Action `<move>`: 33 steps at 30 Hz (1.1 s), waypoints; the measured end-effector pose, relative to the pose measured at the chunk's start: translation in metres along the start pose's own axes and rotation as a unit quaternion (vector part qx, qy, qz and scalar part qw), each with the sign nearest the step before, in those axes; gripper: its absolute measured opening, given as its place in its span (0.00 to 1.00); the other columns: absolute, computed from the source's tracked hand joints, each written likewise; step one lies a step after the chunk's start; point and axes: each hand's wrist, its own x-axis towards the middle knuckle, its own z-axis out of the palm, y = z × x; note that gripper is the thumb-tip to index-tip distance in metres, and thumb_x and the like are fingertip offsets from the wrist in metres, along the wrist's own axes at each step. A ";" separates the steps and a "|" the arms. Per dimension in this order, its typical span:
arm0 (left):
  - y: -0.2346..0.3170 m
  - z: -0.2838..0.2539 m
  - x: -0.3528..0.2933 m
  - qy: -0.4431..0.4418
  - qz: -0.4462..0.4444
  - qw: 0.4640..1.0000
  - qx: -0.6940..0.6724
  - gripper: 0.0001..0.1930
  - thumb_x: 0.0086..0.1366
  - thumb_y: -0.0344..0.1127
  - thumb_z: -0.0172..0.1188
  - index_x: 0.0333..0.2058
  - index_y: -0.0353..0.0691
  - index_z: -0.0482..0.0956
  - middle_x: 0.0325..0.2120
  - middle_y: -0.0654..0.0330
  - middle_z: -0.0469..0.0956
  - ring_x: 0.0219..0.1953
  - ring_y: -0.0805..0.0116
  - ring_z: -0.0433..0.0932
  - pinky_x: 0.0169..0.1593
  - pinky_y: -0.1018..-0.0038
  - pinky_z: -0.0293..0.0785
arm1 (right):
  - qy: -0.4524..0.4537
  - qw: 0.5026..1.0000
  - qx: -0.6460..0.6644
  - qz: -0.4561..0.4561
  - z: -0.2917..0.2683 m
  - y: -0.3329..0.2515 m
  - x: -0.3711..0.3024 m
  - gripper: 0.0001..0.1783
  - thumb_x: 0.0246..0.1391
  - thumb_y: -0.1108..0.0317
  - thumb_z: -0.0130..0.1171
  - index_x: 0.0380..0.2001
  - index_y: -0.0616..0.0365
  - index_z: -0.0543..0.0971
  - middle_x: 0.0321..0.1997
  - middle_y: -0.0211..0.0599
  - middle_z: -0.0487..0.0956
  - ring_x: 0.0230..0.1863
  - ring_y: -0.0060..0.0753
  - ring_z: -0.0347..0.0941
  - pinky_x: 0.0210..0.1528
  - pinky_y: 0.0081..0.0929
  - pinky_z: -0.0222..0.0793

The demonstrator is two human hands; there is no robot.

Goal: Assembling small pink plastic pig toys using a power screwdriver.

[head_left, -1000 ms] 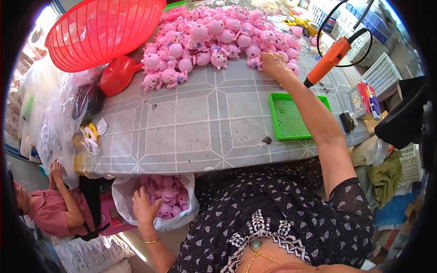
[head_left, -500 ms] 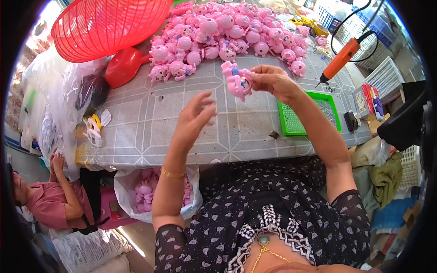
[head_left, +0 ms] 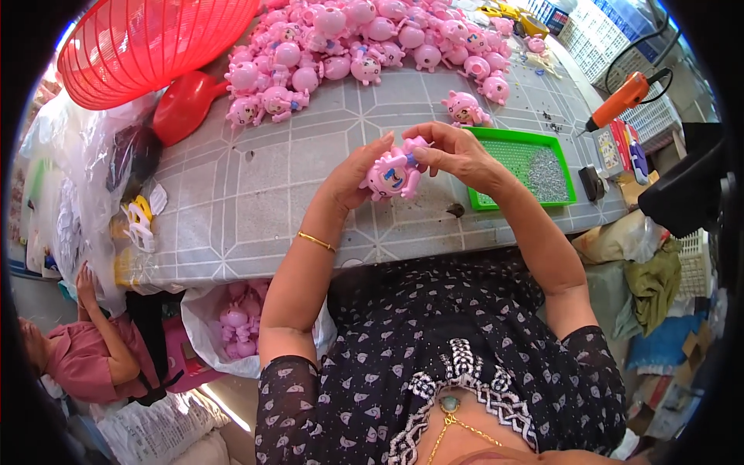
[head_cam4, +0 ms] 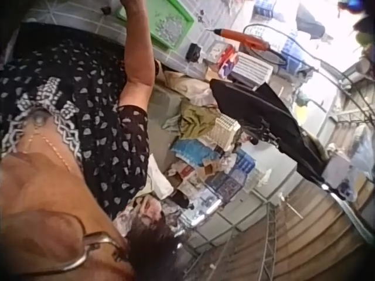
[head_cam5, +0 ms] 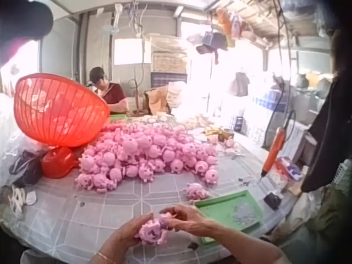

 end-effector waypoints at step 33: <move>0.003 -0.024 0.005 0.031 0.045 0.995 -0.081 0.29 0.71 0.62 0.56 0.40 0.36 0.81 0.29 0.53 0.85 0.19 0.68 0.82 0.14 0.77 0.75 | 0.093 0.995 -0.003 -0.026 0.037 0.064 -0.019 0.21 0.75 0.57 0.49 0.54 0.65 0.78 0.36 0.34 0.83 0.31 0.20 0.75 0.38 0.21 0.74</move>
